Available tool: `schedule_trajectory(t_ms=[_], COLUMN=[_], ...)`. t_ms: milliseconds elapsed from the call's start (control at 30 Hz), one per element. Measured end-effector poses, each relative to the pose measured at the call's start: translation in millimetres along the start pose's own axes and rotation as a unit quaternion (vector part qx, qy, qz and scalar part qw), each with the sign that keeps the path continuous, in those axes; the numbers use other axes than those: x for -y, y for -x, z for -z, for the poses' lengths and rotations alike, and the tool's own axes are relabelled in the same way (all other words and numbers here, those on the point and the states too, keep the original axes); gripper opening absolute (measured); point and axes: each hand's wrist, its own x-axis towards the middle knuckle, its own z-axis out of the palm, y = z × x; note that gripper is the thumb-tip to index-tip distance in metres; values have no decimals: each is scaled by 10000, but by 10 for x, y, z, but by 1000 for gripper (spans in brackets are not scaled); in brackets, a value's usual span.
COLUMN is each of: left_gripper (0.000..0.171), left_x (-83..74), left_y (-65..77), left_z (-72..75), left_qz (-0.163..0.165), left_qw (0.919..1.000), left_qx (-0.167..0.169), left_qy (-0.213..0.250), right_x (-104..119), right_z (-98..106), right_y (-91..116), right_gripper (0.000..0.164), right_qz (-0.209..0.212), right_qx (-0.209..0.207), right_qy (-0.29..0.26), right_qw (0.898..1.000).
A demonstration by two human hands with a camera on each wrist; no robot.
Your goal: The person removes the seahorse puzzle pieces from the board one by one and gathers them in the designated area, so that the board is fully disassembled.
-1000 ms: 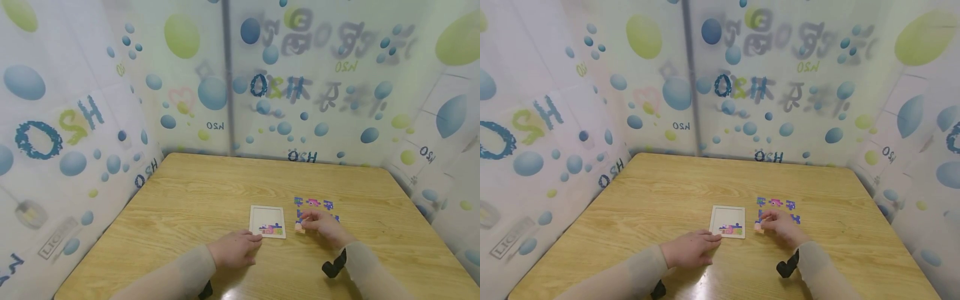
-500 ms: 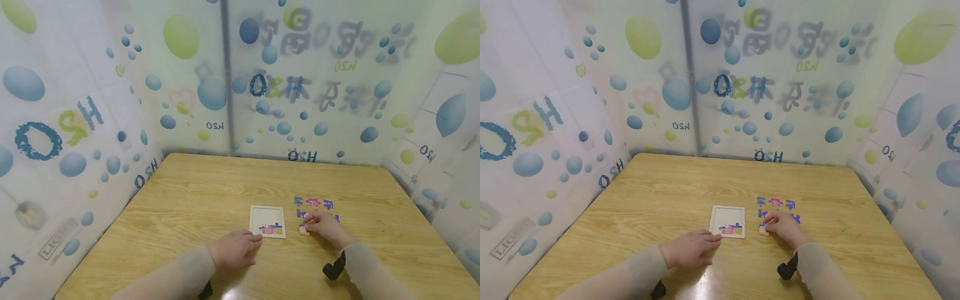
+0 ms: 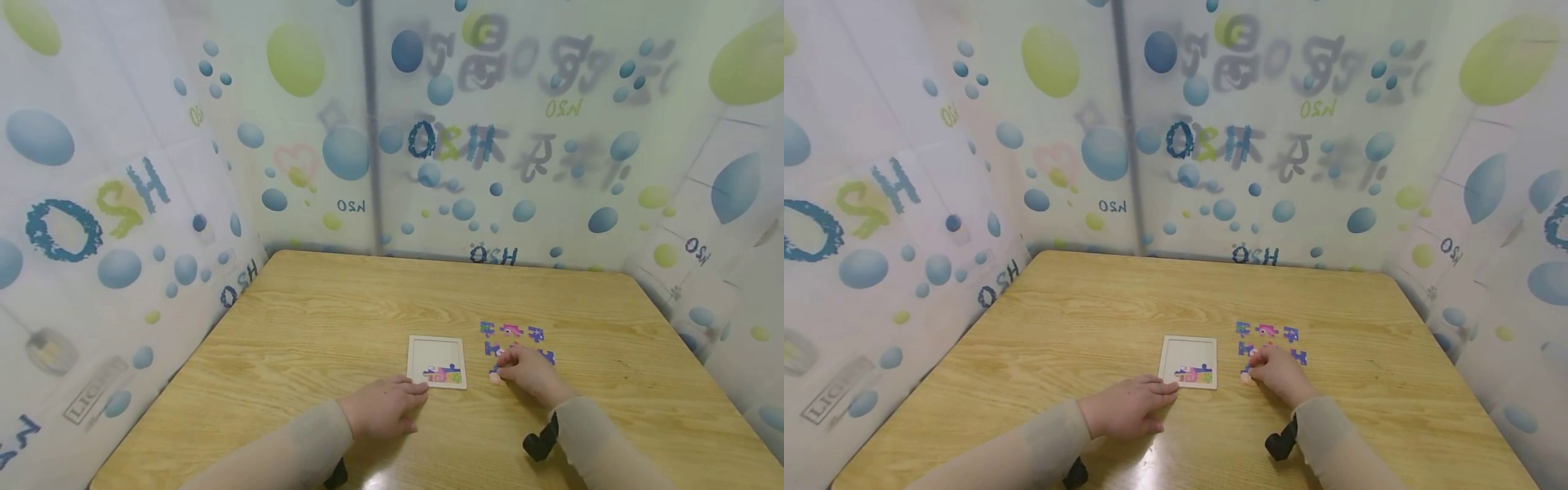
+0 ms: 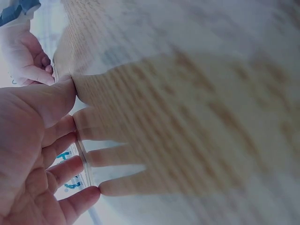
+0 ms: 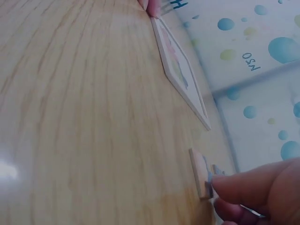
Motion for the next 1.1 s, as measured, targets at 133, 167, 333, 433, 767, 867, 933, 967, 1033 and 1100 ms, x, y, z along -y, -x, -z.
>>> schedule_trajectory(t_ms=[133,167,333,433,767,867,933,967,1033,1100], left_gripper=[56,56,56,56,55,55,54,54,55,55], left_x=[0,0,7,8,12,13,14,13,11,8], left_y=[-2,-2,-7,-10,-17,-14,-12,-12,-12,-10], left_z=[9,10,9,6,0,2,1,2,2,6], left_qz=[-8,-10,-58,-58,-70,-112,-153,-166,-181,-173], left_qw=[10000,10000,10000,10000,10000,9999,9998,9997,9996,9996], left_qx=[16,10,-65,-74,-56,-90,-134,-148,-170,-165], left_qy=[30,30,-39,-9,30,-15,-79,-101,-130,-126], right_x=[33,53,216,323,616,675,694,700,697,687], right_z=[4,-3,-112,-210,-513,-614,-681,-711,-763,-798], right_y=[5,4,-21,-41,-99,-112,-118,-121,-131,-138], right_gripper=[17,17,19,20,14,13,15,16,17,18], right_qz=[50,73,67,39,384,465,501,479,516,582], right_qx=[-14,-19,64,158,348,381,382,368,350,318], right_qy=[-57,-99,-564,-735,-1038,-1225,-1313,-1318,-1220,-1045], right_qw=[10000,9999,9984,9972,9932,9906,9893,9894,9906,9923])
